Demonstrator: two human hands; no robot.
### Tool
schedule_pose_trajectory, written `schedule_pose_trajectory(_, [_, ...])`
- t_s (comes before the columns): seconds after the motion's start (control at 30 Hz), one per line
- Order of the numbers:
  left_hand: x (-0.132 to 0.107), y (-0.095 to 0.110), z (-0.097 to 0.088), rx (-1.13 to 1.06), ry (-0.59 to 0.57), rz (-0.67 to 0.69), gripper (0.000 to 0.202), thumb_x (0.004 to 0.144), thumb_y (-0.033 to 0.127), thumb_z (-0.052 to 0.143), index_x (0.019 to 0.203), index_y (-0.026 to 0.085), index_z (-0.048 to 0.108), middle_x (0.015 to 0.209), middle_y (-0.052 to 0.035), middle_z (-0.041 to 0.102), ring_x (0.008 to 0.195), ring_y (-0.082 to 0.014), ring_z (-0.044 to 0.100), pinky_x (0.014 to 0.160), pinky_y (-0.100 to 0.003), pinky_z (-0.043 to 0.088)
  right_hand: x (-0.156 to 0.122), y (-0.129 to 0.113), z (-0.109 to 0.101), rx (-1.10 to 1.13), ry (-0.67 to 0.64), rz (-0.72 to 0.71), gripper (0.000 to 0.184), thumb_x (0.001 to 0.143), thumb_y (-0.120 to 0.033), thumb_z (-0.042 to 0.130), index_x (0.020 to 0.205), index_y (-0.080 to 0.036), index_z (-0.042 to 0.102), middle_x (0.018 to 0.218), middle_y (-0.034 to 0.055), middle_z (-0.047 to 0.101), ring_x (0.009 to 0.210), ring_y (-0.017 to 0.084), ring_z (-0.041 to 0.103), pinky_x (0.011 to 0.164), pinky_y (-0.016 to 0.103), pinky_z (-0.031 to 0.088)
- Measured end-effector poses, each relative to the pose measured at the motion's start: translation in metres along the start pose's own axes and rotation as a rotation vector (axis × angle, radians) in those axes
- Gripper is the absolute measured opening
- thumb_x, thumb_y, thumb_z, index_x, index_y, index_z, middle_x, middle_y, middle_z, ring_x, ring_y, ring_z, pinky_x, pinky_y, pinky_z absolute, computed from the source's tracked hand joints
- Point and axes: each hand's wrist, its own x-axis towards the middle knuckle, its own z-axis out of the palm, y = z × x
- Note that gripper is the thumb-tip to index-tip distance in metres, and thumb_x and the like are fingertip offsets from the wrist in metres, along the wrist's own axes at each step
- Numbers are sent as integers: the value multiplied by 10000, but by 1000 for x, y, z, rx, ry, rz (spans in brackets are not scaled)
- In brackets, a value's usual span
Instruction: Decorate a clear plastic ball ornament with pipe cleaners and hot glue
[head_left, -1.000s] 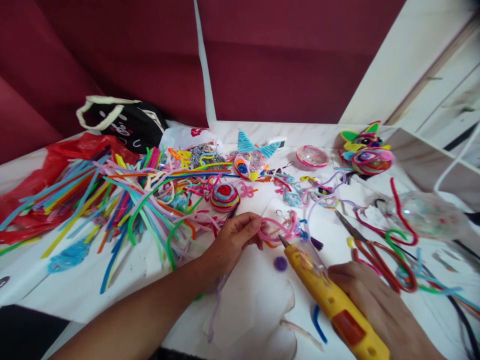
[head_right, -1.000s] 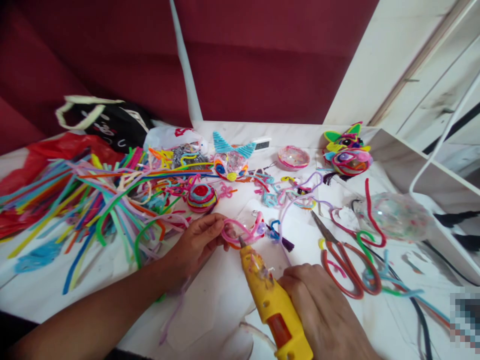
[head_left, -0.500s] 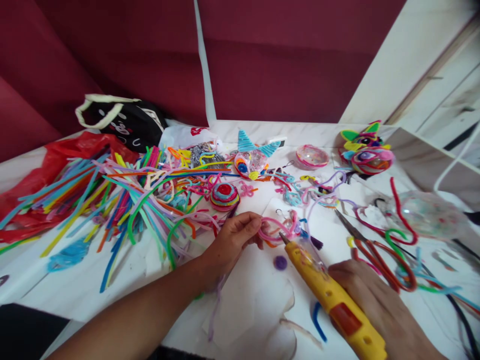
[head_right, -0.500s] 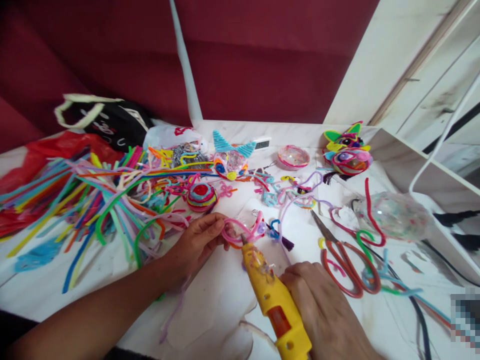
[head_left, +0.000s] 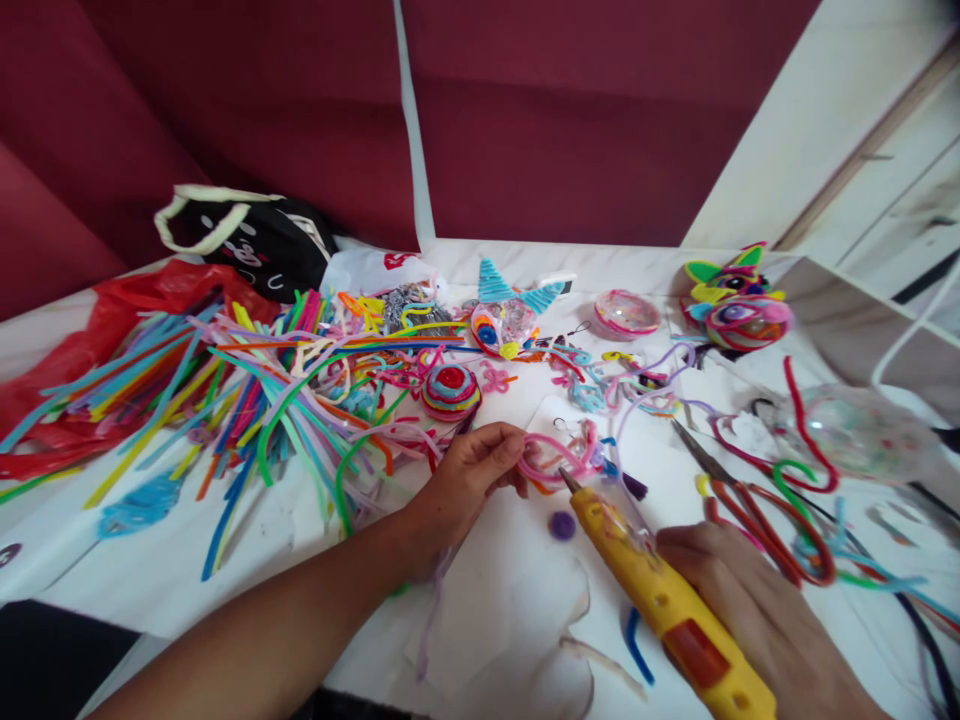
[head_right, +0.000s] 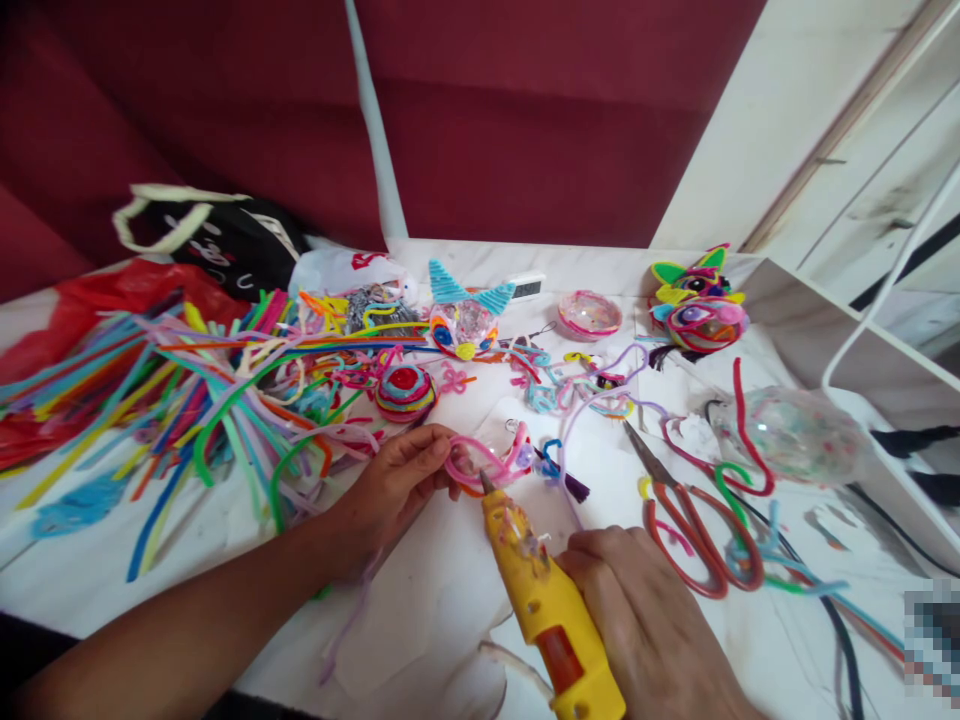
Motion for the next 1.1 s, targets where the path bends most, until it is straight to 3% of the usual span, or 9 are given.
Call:
schedule_pose_trajectory(0.7, [-3, 1, 2, 10, 20, -8, 236, 798, 372, 697, 770, 140, 667, 795, -33, 625, 653, -118, 554, 596, -260, 448, 10, 4, -11, -247, 48, -277, 308, 951, -338, 395, 1074, -136, 592, 965, 153, 625, 837, 273, 614, 658, 386, 486])
schedule_pose_trajectory(0.8, [-3, 1, 1, -6, 15, -20, 234, 797, 365, 700, 767, 135, 667, 772, -31, 610, 649, -119, 555, 594, -260, 451, 12, 5, -14, -296, 51, -355, 271, 953, -266, 382, 1050, -102, 575, 960, 169, 593, 832, 262, 590, 664, 377, 472])
schedule_pose_trajectory(1.1, [-1, 1, 0, -41, 30, -74, 247, 768, 370, 725, 756, 132, 660, 747, -20, 596, 626, -114, 545, 589, -268, 453, 4, 17, -10, -362, 51, -380, 286, 861, -76, 427, 1112, -110, 561, 1044, 178, 593, 909, 281, 583, 776, 427, 460])
